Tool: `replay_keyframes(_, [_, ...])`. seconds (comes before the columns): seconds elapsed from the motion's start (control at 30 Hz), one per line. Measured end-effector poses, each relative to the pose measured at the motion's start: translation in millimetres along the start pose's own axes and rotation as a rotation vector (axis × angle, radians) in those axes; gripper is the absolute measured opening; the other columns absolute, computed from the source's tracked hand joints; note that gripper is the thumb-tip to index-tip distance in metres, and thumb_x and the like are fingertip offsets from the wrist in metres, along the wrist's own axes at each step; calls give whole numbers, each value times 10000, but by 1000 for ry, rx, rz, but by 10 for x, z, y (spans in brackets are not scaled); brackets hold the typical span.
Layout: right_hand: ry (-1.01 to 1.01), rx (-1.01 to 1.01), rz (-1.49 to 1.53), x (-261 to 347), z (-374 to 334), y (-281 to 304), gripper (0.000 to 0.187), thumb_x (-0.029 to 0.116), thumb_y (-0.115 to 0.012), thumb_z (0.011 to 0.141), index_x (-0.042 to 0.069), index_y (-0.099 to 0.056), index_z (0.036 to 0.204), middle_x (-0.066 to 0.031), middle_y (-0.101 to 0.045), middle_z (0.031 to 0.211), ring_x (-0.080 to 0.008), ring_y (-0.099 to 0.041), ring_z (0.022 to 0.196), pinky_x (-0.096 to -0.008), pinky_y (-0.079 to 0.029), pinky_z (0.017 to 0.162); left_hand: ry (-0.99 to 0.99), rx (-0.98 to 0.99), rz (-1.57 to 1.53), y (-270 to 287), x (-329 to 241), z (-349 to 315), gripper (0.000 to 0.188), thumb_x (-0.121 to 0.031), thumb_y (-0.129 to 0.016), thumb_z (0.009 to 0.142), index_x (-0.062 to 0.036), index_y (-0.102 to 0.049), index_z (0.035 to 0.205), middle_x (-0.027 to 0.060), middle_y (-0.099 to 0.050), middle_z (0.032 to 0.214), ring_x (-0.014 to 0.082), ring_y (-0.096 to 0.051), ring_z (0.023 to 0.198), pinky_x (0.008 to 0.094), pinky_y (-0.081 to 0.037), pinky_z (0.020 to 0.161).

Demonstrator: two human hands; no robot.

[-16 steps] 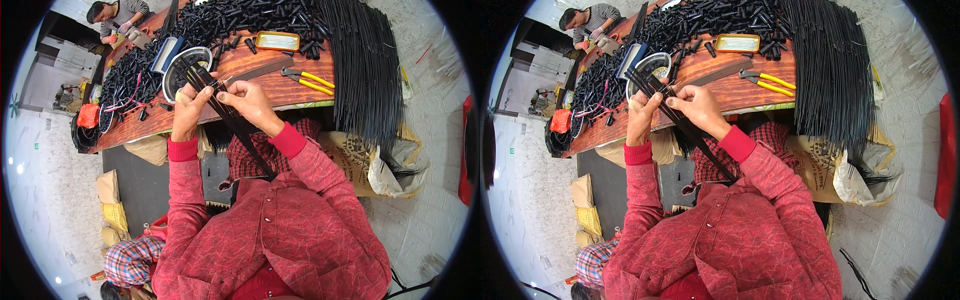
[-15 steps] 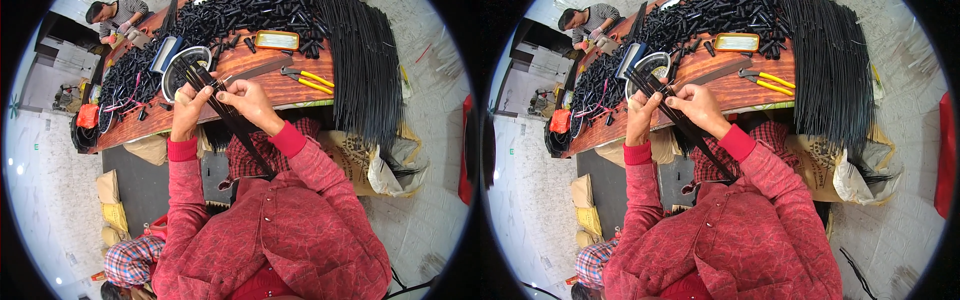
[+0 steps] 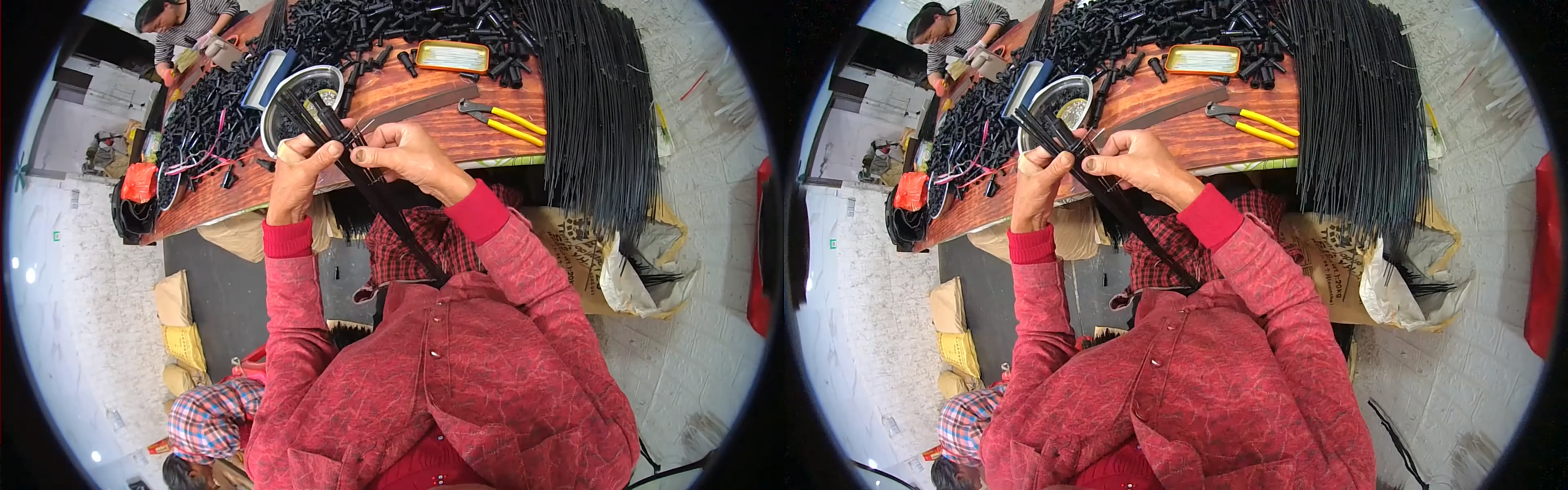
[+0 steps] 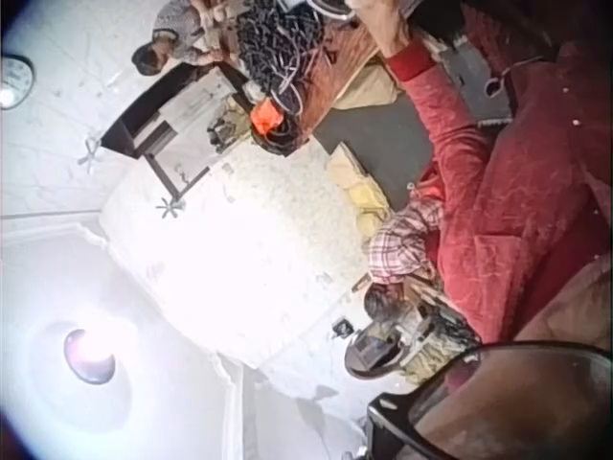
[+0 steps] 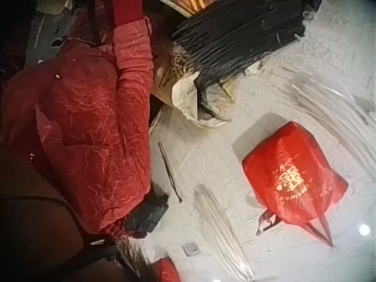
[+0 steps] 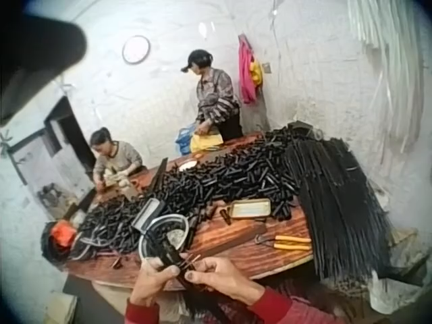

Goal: Trimming the ends of bundled black wires using handheld wire cutters at an assembly workbench.

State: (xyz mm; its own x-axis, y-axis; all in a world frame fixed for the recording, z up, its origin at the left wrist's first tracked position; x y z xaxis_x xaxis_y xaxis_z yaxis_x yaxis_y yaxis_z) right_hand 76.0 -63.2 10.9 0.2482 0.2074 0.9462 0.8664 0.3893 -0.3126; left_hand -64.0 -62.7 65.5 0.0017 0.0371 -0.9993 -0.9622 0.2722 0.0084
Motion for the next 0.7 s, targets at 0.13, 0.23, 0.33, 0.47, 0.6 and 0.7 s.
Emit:
replay_keyframes(0.13, [-39, 21, 0, -55, 17, -13, 277, 315, -813, 835, 92, -652, 797, 37, -636, 745, -38, -553, 629, -193, -421, 517, 10, -11, -18, 5, -23, 9, 395, -146, -779, 847, 46, -684, 1179, 83, -718, 1075, 155, -655, 958, 308, -504, 906])
replay_keyframes(0.23, [7, 32, 19, -68, 21, -26, 277, 314, -808, 841, 92, -652, 788, 37, -632, 740, -39, -547, 625, -202, -412, 517, -44, -15, -137, -6, 44, 4, 403, -133, -784, 839, 51, -680, 1182, 93, -720, 1075, 162, -660, 961, 308, -498, 923])
replay_keyframes(0.33, [72, 22, -24, -3, -25, -62, 278, 312, -804, 847, 89, -649, 785, 37, -625, 729, -40, -539, 619, -207, -402, 517, -15, -11, -190, 42, 82, 4, 422, -111, -791, 828, 51, -668, 1199, 97, -722, 1055, 165, -663, 954, 310, -497, 926])
replay_keyframes(0.47, [91, 10, -14, 41, -75, -73, 287, 312, -797, 854, 84, -641, 777, 32, -616, 714, -44, -530, 611, -209, -395, 520, -13, -35, -153, 86, 79, -18, 401, -90, -805, 808, 45, -679, 1164, 89, -723, 1038, 153, -664, 929, 298, -515, 880])
replay_keyframes(0.6, [58, -44, -87, 72, -109, -77, 291, 307, -792, 859, 84, -633, 760, 31, -610, 712, -45, -521, 607, -214, -390, 519, -58, -64, -136, 121, 53, -41, 372, -79, -810, 795, 30, -694, 1131, 91, -722, 1052, 145, -664, 907, 292, -525, 847])
replay_keyframes(0.7, [62, 15, -74, 65, -79, -106, 290, 302, -790, 859, 81, -637, 753, 28, -609, 703, -47, -521, 609, -223, -390, 517, -62, -60, -151, 102, 27, -54, 371, -63, -804, 795, 27, -695, 1137, 88, -723, 1051, 142, -666, 900, 289, -529, 833])
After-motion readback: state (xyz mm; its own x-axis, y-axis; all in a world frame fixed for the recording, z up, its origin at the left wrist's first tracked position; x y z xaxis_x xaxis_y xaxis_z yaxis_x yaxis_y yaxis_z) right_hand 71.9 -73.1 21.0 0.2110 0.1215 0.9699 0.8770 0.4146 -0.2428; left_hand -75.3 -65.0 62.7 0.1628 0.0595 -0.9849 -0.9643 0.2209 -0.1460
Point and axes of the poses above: each hand's wrist, its own z-axis towards the middle knuckle, its own y-axis out of the back of the hand, x = y × z, the point moved 9 cm from there along z, towards the middle knuckle
